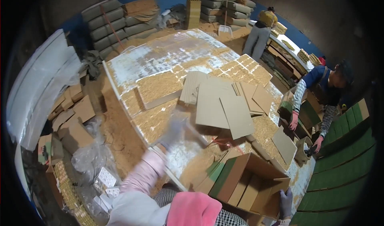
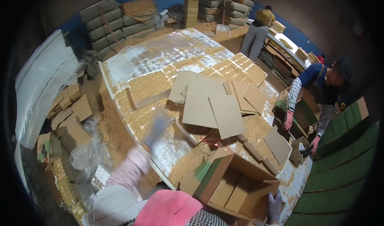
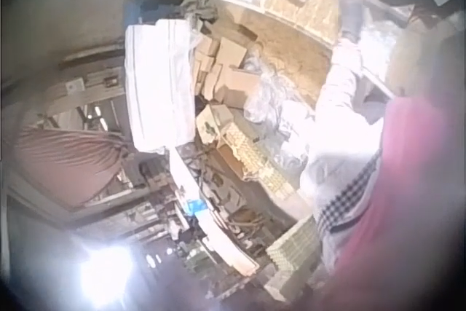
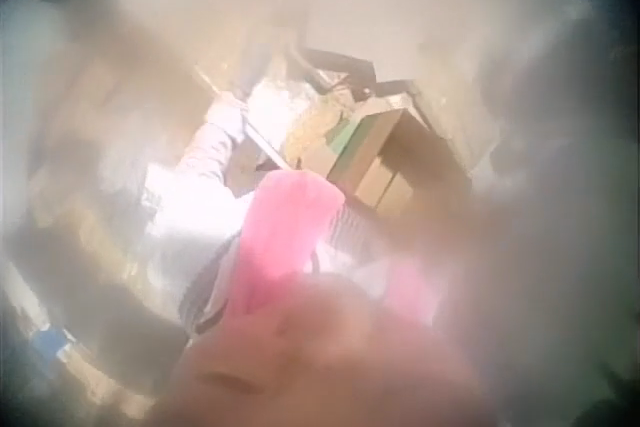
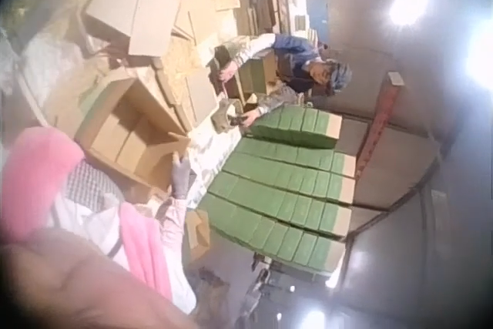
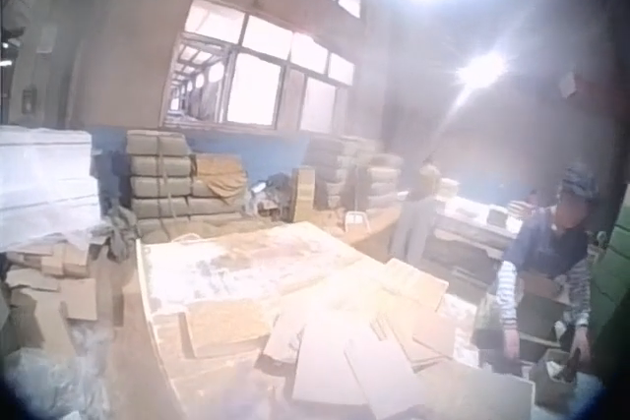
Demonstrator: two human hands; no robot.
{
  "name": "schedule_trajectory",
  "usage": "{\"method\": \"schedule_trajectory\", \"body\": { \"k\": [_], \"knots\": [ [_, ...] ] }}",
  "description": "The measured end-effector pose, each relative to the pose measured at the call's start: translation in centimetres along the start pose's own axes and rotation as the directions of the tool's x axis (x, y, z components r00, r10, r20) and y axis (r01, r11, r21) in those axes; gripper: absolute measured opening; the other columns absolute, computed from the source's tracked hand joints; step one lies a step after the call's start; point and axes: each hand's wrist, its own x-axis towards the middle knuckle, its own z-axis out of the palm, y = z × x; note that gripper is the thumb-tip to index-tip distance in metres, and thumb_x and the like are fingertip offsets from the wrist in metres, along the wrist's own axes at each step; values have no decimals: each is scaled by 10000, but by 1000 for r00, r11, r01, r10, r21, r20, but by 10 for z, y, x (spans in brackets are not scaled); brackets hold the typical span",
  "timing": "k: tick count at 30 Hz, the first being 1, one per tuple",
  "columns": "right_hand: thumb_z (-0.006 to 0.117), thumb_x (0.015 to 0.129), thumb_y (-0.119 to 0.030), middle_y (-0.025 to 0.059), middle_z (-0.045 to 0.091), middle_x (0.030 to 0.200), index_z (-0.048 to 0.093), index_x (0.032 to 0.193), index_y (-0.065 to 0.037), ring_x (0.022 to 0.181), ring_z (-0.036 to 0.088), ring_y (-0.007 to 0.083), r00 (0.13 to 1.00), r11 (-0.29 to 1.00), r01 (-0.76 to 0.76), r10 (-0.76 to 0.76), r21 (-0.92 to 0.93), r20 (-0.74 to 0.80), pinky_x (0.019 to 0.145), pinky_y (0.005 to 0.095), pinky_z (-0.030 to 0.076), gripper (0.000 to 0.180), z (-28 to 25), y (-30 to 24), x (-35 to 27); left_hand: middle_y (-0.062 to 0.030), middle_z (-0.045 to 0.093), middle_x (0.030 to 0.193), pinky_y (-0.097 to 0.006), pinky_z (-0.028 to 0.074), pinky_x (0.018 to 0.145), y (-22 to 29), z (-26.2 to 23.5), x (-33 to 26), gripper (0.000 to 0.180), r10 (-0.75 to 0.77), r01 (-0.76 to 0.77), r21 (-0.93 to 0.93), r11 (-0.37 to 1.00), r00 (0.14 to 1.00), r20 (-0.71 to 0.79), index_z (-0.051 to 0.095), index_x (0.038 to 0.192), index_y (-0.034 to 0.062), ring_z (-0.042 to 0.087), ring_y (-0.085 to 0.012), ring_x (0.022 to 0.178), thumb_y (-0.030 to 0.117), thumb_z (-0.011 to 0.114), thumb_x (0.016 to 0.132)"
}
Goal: The person folds cardboard boxes, places foam trays filled with sawdust into the boxes, covers them with cardboard sheets, closes the boxes, and stacks the packed boxes onto piles.
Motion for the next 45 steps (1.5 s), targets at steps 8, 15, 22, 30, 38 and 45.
{"method": "schedule_trajectory", "body": {
  "k": [8, 15, 22, 30, 38, 45],
  "knots": [
    [536, 848, -136, 230, 635, 964, 560, 1065, 50, 857, 617, 345, 996, 965, 84, -92, -247, -19, 768, 385, 475, 287, 22, -28, -1, -116, 509, 1326, -369, 432, 993, -316, -107, 92, 560, -573, 498, -813, 302, 776, 262, 421, 1366, 45, 527, -237, 1167, 409, 470, 943],
    [542, 856, -222, 287, 602, 988, 537, 1079, 74, 925, 583, 410, 981, 956, -190, 176, -225, -78, 814, 420, 454, 370, 15, -50, -3, -183, 507, 1286, -402, 465, 936, -281, -90, 119, 653, -708, 571, -663, 484, 701, 86, 427, 1330, 16, 550, -277, 1103, 394, 650, 846],
    [523, 863, -204, 306, 572, 1098, 439, 1245, 87, 1028, 556, 421, 998, 998, 3, -7, -59, -64, 891, 403, 437, 488, 25, -18, -4, -176, 562, 1239, -389, 499, 905, -124, -148, 63, 610, -734, 439, -699, 565, 655, -181, 449, 1303, -42, 599, -263, 1053, 415, 545, 911],
    [493, 891, -186, 347, 458, 1264, 394, 1293, 100, 1187, 461, 442, 975, 971, 212, -219, -109, -49, 1024, 403, 378, 504, 45, -8, 0, -178, 562, 1237, -396, 500, 906, 67, -194, -6, 591, -518, 417, -749, 515, 847, 116, 446, 1303, -39, 600, -264, 1051, 406, 530, 922],
    [509, 884, -194, 341, 363, 1364, 315, 1361, 80, 1311, 353, 380, 978, 670, 187, -194, 718, -73, 1081, 376, 294, 583, 72, 21, 21, -166, 592, 1180, -366, 507, 877, 277, -8, -53, 502, -217, 771, -623, 130, 635, 741, 491, 1255, -22, 614, -251, 1018, 363, 522, 933],
    [540, 895, -182, 197, 437, 1339, 342, 1381, 10, 1221, 434, 245, 947, 672, 250, -319, 697, -32, 1010, 331, 370, 559, 53, 45, -5, -151, 620, 1131, -393, 538, 808, 291, 56, -86, 479, -120, 936, -344, 77, 352, 928, 519, 1218, -11, 640, -255, 967, 344, 573, 901]
  ]
}}
